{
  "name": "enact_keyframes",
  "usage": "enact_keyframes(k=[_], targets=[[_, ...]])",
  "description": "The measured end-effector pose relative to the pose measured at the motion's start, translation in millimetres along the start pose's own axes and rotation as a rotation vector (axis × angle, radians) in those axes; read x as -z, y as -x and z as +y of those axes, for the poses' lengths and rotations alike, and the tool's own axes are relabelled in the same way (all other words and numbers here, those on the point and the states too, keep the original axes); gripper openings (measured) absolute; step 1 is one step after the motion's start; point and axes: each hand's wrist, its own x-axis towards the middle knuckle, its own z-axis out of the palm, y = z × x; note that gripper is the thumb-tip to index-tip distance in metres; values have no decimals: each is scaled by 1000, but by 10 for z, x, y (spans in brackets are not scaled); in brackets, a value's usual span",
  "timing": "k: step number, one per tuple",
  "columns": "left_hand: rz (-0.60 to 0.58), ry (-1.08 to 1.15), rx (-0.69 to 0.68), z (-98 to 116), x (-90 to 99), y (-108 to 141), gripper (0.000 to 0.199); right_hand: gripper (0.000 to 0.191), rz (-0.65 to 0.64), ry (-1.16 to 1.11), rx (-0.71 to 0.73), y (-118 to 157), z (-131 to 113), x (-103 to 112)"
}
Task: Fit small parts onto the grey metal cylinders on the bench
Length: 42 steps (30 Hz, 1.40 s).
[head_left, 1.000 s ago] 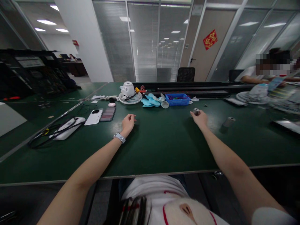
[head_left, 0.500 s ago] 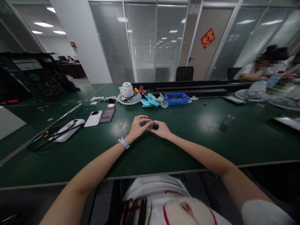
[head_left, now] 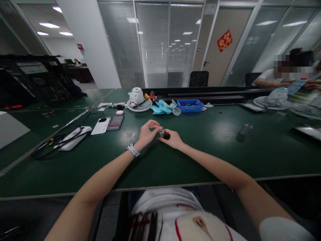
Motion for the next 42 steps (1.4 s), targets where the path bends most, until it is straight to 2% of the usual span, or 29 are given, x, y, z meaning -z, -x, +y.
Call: enact_keyframes(k=[2,4,11,13,15,18,21,23,25,28,31,36,38,40,42], targets=[[55,31,-9,-55,62,-35,32,42,3,-16,-13,0,-5,2],[51,36,-3,-157,134,-58,36,45,6,-27,-16,-1,-6,7],[-300,-85,101,-581,247,-50,46,47,-7,-35,-12,17,-16,-1],[-339,-60,111,-607,251,-53,54,47,14,-78,-28,6,-18,2],[-300,-17,124,-601,260,-70,59,46,72,-128,-58,-31,20,67],[-151,25,159,-607,280,-116,56,46,226,-114,-89,-111,225,380],[37,40,208,-676,296,-169,45,46,452,65,-165,-122,633,934],[139,61,253,-727,303,-194,37,47,602,254,-295,-53,954,1337],[191,70,287,-757,306,-206,31,46,706,366,-477,61,1238,1675],[194,36,299,-757,303,-205,30,45,784,399,-715,223,1503,1960],[184,-11,303,-734,296,-198,30,45,819,383,-835,282,1599,2006],[195,-44,318,-702,290,-191,30,47,814,386,-864,249,1625,1948],[201,-50,322,-687,287,-185,30,57,835,426,-853,226,1546,1909],[206,-51,322,-667,284,-175,30,76,899,523,-751,177,1362,1801],[216,-60,325,-644,284,-163,30,86,873,607,-521,100,1072,1577]])
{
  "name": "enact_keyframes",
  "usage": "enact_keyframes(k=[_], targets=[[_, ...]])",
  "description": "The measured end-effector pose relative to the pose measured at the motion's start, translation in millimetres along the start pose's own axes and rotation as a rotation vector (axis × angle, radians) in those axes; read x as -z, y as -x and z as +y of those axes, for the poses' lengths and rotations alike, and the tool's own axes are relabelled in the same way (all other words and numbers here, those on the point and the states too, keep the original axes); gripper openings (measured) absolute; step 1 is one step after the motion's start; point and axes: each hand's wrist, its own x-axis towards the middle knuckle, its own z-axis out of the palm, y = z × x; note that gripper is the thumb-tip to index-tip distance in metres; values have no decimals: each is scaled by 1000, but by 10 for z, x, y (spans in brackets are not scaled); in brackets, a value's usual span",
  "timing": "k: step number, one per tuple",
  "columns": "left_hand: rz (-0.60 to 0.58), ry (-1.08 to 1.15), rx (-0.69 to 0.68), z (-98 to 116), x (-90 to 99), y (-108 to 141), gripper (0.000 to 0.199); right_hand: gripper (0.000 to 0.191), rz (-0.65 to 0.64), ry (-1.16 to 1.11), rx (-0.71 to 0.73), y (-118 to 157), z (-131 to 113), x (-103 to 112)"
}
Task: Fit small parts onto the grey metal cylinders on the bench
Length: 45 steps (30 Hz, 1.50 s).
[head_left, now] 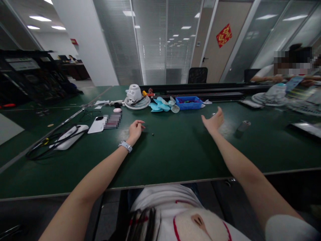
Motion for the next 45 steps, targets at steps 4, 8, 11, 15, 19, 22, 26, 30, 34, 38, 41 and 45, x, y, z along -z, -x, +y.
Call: enact_keyframes(k=[4,8,11,15,19,22,26,30,34,38,41,45], targets=[[14,-42,10,21,11,23,30,60,-446,-196,605,662,-770,34],[9,-77,-2,1,7,18,30,50,-950,-306,1012,1272,-1232,36],[18,-108,-19,-14,-9,13,30,48,-1043,-316,1069,1443,-1331,14],[24,-127,-11,-7,-25,17,30,41,-1029,-330,1061,1445,-1358,-39],[16,-100,0,-2,-18,18,29,28,-894,-386,998,1473,-1366,-44],[7,-102,7,-7,-6,14,29,25,-803,-389,953,1415,-1320,0],[-10,-101,-1,-14,2,10,29,31,-547,-302,850,930,-1031,97],[-13,-92,1,-8,0,19,28,36,-231,-60,529,159,-438,202],[-11,-96,-1,2,1,27,28,38,-121,118,273,-318,109,243],[-15,-95,9,10,2,27,28,39,-137,163,200,-385,331,217],[-9,-109,2,17,-1,28,28,40,-133,161,190,-363,352,195],[-11,-117,-6,28,-8,34,28,40,-108,136,219,-373,357,162]])
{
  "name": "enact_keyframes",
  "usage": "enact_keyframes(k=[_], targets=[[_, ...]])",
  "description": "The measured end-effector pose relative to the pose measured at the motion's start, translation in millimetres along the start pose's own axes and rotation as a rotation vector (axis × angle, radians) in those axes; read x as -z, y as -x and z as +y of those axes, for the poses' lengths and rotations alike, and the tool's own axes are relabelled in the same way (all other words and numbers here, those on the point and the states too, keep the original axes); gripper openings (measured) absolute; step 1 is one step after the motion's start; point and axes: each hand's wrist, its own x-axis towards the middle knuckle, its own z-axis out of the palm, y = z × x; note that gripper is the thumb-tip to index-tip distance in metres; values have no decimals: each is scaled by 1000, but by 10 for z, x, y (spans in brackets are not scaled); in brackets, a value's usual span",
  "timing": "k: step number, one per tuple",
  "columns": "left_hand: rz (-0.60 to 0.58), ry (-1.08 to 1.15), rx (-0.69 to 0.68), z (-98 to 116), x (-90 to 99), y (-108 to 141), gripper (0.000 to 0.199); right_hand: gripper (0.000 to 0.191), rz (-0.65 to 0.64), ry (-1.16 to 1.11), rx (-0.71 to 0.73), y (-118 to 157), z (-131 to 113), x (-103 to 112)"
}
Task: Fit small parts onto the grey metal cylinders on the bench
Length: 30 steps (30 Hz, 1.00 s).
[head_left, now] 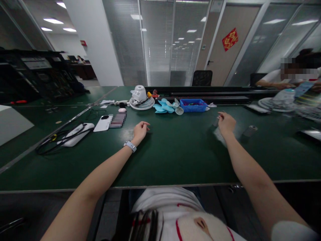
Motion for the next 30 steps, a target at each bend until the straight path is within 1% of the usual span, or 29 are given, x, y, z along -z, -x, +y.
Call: enact_keyframes(k=[4,9,16,19,22,30], targets=[[-2,5,7,9,-1,7,28,39,4,6,-7,-22,21,-34],[-1,30,-3,-15,-1,-1,27,38,-23,22,-61,-18,53,-57],[7,47,-5,-26,0,-7,27,35,-3,8,21,51,94,-156],[-6,39,-5,-12,-2,-3,28,32,4,-1,26,90,87,-192],[-26,18,-8,1,-11,-1,28,29,-5,-10,24,123,73,-197],[-19,6,-28,-19,-15,-25,28,27,-28,-8,45,173,46,-180]])
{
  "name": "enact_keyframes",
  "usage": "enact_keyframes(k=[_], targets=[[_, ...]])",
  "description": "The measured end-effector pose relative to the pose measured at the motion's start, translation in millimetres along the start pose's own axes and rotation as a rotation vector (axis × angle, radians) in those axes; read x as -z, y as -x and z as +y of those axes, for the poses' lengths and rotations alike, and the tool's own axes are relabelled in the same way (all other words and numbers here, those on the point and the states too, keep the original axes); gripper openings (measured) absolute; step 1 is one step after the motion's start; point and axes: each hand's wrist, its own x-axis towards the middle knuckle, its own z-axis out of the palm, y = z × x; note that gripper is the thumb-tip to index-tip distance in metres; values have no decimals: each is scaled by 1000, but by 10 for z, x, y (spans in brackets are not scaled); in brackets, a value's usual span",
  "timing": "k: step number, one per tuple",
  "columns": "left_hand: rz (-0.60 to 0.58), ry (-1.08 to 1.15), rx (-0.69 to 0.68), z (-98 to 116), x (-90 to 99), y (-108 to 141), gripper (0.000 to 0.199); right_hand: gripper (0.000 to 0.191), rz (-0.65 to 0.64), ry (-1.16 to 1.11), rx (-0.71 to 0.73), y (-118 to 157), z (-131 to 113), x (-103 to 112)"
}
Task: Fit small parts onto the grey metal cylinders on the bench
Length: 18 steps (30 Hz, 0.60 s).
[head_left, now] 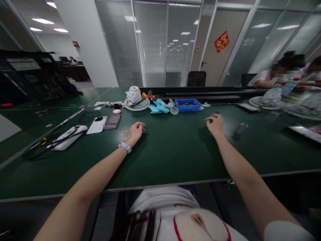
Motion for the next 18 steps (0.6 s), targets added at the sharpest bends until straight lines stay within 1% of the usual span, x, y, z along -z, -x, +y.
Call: enact_keyframes(k=[5,11,14,16,18], targets=[[3,0,7,-8,3,-4,28,26,6,-1,2,5,19,-28],[-13,-1,-14,-66,4,-29,28,23,13,-24,-1,27,49,-55],[-16,10,-9,-56,11,-25,28,23,15,-35,3,34,59,-57],[-22,16,-6,-39,12,-17,28,26,33,-55,7,26,65,-61],[-22,13,-7,-30,9,-13,28,37,69,-92,-4,8,75,-78]])
